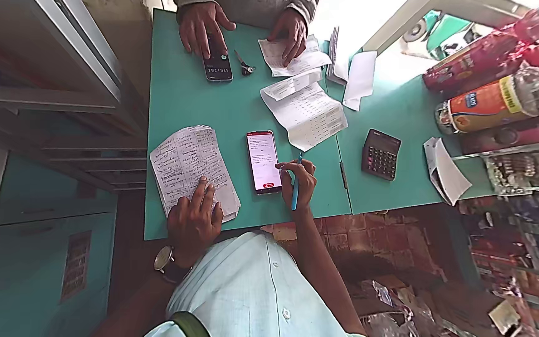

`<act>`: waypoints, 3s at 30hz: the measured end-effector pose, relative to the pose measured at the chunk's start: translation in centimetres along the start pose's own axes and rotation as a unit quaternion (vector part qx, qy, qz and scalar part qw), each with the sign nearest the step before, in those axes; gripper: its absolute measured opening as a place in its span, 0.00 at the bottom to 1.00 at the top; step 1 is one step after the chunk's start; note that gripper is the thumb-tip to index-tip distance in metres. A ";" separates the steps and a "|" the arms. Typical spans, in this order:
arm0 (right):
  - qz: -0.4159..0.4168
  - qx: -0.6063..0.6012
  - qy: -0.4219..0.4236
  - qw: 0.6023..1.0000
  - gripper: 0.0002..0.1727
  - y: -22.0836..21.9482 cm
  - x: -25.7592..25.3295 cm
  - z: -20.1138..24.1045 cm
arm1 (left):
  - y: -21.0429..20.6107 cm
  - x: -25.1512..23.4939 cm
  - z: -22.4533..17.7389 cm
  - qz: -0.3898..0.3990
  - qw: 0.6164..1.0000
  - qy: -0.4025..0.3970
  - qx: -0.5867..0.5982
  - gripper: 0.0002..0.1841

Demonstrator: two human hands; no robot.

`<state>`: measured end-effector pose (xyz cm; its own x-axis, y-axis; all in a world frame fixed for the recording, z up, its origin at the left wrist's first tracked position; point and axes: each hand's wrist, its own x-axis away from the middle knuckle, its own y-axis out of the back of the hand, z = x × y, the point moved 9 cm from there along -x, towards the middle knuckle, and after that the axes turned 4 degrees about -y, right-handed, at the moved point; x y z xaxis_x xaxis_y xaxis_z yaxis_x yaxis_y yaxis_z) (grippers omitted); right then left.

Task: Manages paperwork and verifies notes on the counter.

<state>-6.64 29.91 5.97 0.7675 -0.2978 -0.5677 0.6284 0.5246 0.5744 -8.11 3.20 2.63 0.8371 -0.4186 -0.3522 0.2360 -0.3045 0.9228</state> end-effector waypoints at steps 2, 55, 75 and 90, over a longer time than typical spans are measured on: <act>-0.002 -0.003 0.002 1.000 0.11 0.1 0.0 0.0 | 0.1 0.0 0.0 -0.001 1.000 0.000 -0.002 0.27; 0.067 0.011 -0.033 0.997 0.15 -1.4 -0.3 -0.5 | 0.0 0.0 0.0 0.010 1.000 0.009 -0.013 0.27; 0.022 -0.092 -0.020 0.995 0.12 -0.1 -0.1 -1.0 | -0.4 0.5 -0.1 0.006 0.999 0.014 -0.038 0.27; 0.060 -0.018 0.011 0.998 0.10 -1.1 -0.2 0.3 | -0.2 0.3 -0.1 0.001 1.000 0.001 -0.024 0.27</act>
<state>-7.48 29.11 5.64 0.8335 -0.2143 -0.5093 0.5274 0.5838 0.6173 -7.90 3.23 2.36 0.8385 -0.4181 -0.3494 0.2572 -0.2616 0.9303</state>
